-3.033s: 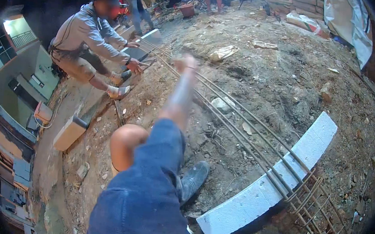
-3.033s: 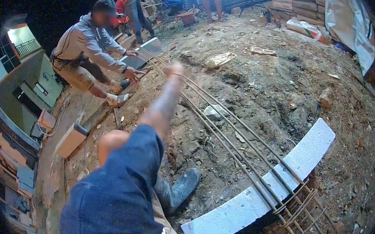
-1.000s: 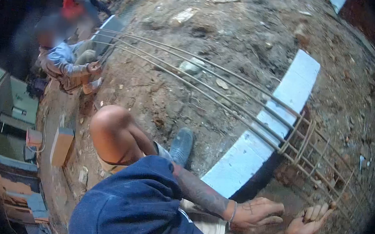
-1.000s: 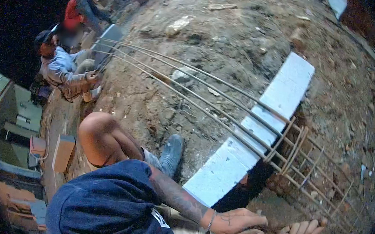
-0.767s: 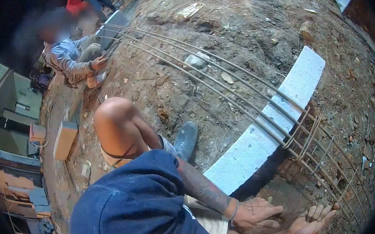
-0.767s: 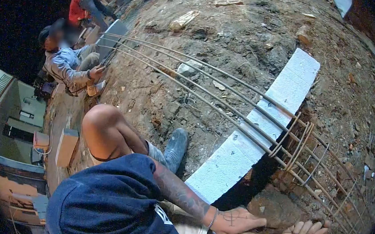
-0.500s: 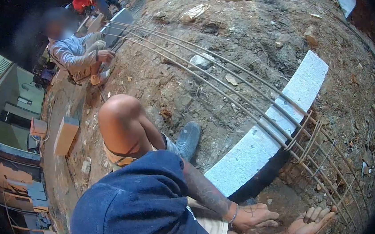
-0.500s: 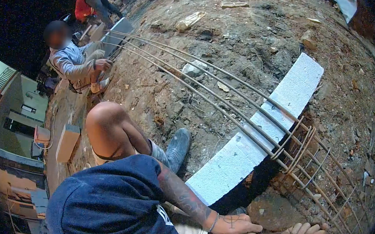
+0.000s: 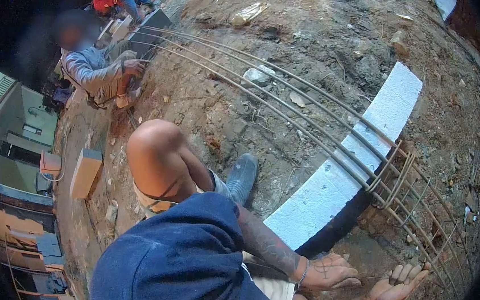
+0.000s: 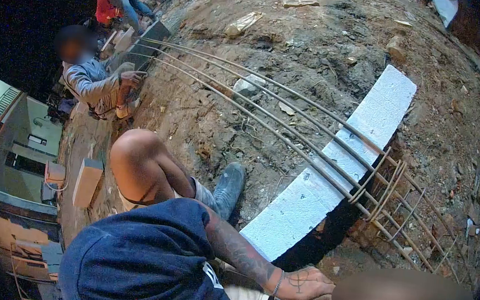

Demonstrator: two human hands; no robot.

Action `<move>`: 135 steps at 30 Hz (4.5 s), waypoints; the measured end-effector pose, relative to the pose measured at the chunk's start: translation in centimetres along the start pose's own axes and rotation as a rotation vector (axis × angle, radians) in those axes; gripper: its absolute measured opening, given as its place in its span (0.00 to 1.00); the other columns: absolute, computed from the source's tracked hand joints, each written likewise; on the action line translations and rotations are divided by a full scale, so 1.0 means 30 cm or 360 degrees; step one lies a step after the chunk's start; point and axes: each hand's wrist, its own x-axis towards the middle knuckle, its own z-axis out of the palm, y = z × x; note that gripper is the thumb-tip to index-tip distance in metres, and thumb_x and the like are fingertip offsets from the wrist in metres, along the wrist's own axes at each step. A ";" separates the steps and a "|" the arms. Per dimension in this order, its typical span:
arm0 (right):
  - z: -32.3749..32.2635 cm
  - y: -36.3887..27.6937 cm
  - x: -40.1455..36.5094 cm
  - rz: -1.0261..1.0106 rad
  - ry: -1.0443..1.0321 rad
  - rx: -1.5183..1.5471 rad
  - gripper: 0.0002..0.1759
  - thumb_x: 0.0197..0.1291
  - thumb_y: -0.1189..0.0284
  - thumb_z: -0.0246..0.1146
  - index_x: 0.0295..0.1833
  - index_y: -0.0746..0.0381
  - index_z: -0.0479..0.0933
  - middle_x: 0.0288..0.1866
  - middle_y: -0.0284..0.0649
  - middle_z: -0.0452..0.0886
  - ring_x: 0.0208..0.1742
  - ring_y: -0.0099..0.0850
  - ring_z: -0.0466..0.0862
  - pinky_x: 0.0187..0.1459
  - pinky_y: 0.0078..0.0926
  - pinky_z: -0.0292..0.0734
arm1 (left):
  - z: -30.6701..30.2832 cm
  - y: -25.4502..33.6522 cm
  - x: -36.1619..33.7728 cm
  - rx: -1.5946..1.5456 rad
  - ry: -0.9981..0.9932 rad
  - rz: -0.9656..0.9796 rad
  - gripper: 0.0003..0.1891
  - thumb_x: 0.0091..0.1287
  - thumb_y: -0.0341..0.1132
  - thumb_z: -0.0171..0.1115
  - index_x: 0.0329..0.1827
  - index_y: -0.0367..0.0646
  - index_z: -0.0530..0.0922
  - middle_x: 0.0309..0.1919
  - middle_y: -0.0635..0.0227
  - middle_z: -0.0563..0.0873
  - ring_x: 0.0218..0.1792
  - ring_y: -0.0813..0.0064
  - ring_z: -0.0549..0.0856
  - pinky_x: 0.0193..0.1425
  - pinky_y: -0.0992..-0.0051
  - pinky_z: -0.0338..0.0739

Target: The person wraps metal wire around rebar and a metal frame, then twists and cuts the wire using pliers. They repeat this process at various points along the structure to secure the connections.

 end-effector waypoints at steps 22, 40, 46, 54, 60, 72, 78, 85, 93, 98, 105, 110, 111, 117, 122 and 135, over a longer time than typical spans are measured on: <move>-0.037 -0.004 0.030 -0.0005 -0.0135 0.0141 0.14 0.73 0.64 0.46 0.52 0.63 0.67 0.21 0.27 0.49 0.19 0.15 0.47 0.19 0.17 0.43 | -0.032 -0.033 -0.008 0.0274 0.0075 0.0120 0.23 0.69 0.50 0.50 0.28 0.37 0.74 0.19 0.51 0.77 0.27 0.51 0.80 0.29 0.60 0.72; -0.130 0.068 0.032 0.0278 -0.0626 0.0218 0.16 0.69 0.62 0.52 0.54 0.63 0.68 0.22 0.25 0.55 0.19 0.14 0.55 0.20 0.13 0.51 | -0.020 0.022 -0.023 0.0120 -0.0371 -0.0354 0.17 0.67 0.45 0.55 0.31 0.37 0.78 0.25 0.48 0.80 0.28 0.48 0.81 0.31 0.58 0.74; -0.123 0.126 -0.056 0.0266 -0.0378 -0.0542 0.17 0.70 0.67 0.51 0.58 0.64 0.67 0.24 0.27 0.62 0.21 0.16 0.62 0.22 0.15 0.58 | 0.003 -0.072 -0.111 0.0085 -0.0544 -0.0586 0.16 0.68 0.43 0.53 0.42 0.34 0.73 0.26 0.47 0.78 0.33 0.47 0.80 0.40 0.59 0.74; -0.271 0.203 0.049 0.0242 -0.0038 -0.0687 0.09 0.70 0.69 0.51 0.49 0.61 0.70 0.31 0.32 0.76 0.21 0.16 0.64 0.22 0.15 0.59 | -0.126 0.045 0.115 0.0415 -0.0327 0.0399 0.21 0.53 0.32 0.67 0.49 0.37 0.73 0.40 0.52 0.78 0.44 0.50 0.77 0.48 0.61 0.73; -0.253 0.321 0.141 0.0434 -0.0308 -0.0321 0.09 0.66 0.67 0.58 0.45 0.60 0.72 0.26 0.29 0.69 0.19 0.17 0.65 0.19 0.17 0.57 | -0.358 0.067 0.386 0.0942 0.0167 0.0549 0.13 0.54 0.34 0.67 0.42 0.42 0.79 0.38 0.58 0.81 0.41 0.57 0.80 0.45 0.65 0.75; -0.287 0.320 0.189 -0.0173 -0.0133 -0.1285 0.10 0.64 0.66 0.60 0.41 0.63 0.76 0.31 0.37 0.79 0.25 0.23 0.74 0.29 0.26 0.71 | -0.276 0.016 0.498 0.1307 0.0124 0.0718 0.29 0.43 0.50 0.73 0.50 0.50 0.79 0.36 0.64 0.77 0.42 0.59 0.77 0.49 0.64 0.69; -0.249 0.170 0.109 -0.0778 0.0332 -0.1573 0.18 0.69 0.61 0.49 0.39 0.67 0.71 0.32 0.48 0.72 0.36 0.44 0.73 0.40 0.41 0.67 | -0.290 -0.042 0.535 0.1356 0.0055 0.0870 0.29 0.42 0.51 0.73 0.47 0.48 0.80 0.42 0.64 0.80 0.47 0.59 0.76 0.52 0.64 0.68; -0.216 0.146 0.195 -0.1048 0.0091 -0.1764 0.18 0.63 0.62 0.56 0.38 0.66 0.63 0.31 0.47 0.65 0.33 0.44 0.67 0.38 0.40 0.65 | -0.262 -0.028 0.537 0.1144 0.0090 0.0830 0.27 0.44 0.45 0.71 0.47 0.42 0.78 0.41 0.62 0.81 0.46 0.58 0.77 0.55 0.63 0.68; -0.322 0.217 0.091 -0.0474 -0.0481 -0.1531 0.18 0.70 0.64 0.45 0.48 0.64 0.75 0.35 0.46 0.75 0.38 0.39 0.76 0.43 0.35 0.70 | -0.265 -0.056 0.532 0.1162 0.0138 0.0844 0.26 0.45 0.45 0.69 0.48 0.44 0.78 0.41 0.62 0.81 0.46 0.59 0.77 0.55 0.63 0.69; -0.283 0.275 0.114 -0.0012 -0.0542 -0.1960 0.17 0.68 0.68 0.46 0.53 0.66 0.73 0.36 0.52 0.78 0.36 0.45 0.78 0.40 0.38 0.71 | -0.269 -0.021 0.506 0.1133 0.0150 0.0862 0.27 0.44 0.48 0.72 0.47 0.46 0.79 0.46 0.59 0.75 0.49 0.56 0.73 0.54 0.60 0.67; -0.211 0.298 0.191 -0.0324 -0.0655 -0.1532 0.06 0.59 0.76 0.53 0.39 0.68 0.72 0.33 0.56 0.76 0.40 0.55 0.77 0.39 0.44 0.70 | -0.241 0.012 0.532 0.1175 0.0099 0.0792 0.21 0.47 0.47 0.72 0.43 0.49 0.82 0.45 0.61 0.74 0.47 0.58 0.71 0.53 0.62 0.66; -0.248 0.343 0.240 -0.0474 -0.0697 -0.1738 0.07 0.57 0.77 0.53 0.37 0.69 0.74 0.31 0.57 0.76 0.37 0.57 0.77 0.36 0.44 0.71 | -0.223 0.026 0.557 0.1172 0.0044 0.0727 0.17 0.48 0.44 0.72 0.41 0.48 0.84 0.42 0.61 0.74 0.45 0.59 0.70 0.51 0.62 0.66; -0.243 0.333 0.243 -0.0477 -0.0673 -0.1747 0.07 0.57 0.77 0.53 0.37 0.69 0.74 0.31 0.57 0.76 0.37 0.57 0.77 0.36 0.44 0.71 | -0.219 0.020 0.557 0.1141 0.0057 0.0728 0.17 0.49 0.43 0.71 0.41 0.48 0.84 0.41 0.61 0.74 0.45 0.59 0.70 0.51 0.62 0.66; -0.200 0.281 0.252 -0.0408 -0.0814 -0.1609 0.11 0.58 0.76 0.51 0.42 0.70 0.74 0.36 0.58 0.77 0.42 0.55 0.78 0.41 0.43 0.71 | -0.225 0.001 0.573 0.1051 0.0046 0.0692 0.12 0.50 0.37 0.70 0.37 0.46 0.84 0.41 0.62 0.76 0.46 0.59 0.71 0.51 0.64 0.67; -0.194 0.273 0.206 -0.0641 -0.0772 -0.1435 0.12 0.62 0.72 0.51 0.46 0.68 0.73 0.34 0.52 0.78 0.36 0.44 0.79 0.41 0.36 0.72 | -0.236 -0.017 0.589 0.0970 -0.0005 0.0620 0.09 0.52 0.36 0.69 0.36 0.46 0.83 0.41 0.63 0.77 0.45 0.59 0.73 0.52 0.64 0.66; -0.223 0.305 0.177 -0.0689 -0.0499 -0.1357 0.07 0.62 0.76 0.53 0.43 0.66 0.74 0.35 0.46 0.79 0.39 0.36 0.80 0.42 0.31 0.72 | -0.244 0.021 0.575 0.0850 -0.0060 0.0549 0.10 0.54 0.36 0.68 0.36 0.42 0.79 0.35 0.64 0.80 0.41 0.62 0.75 0.50 0.65 0.65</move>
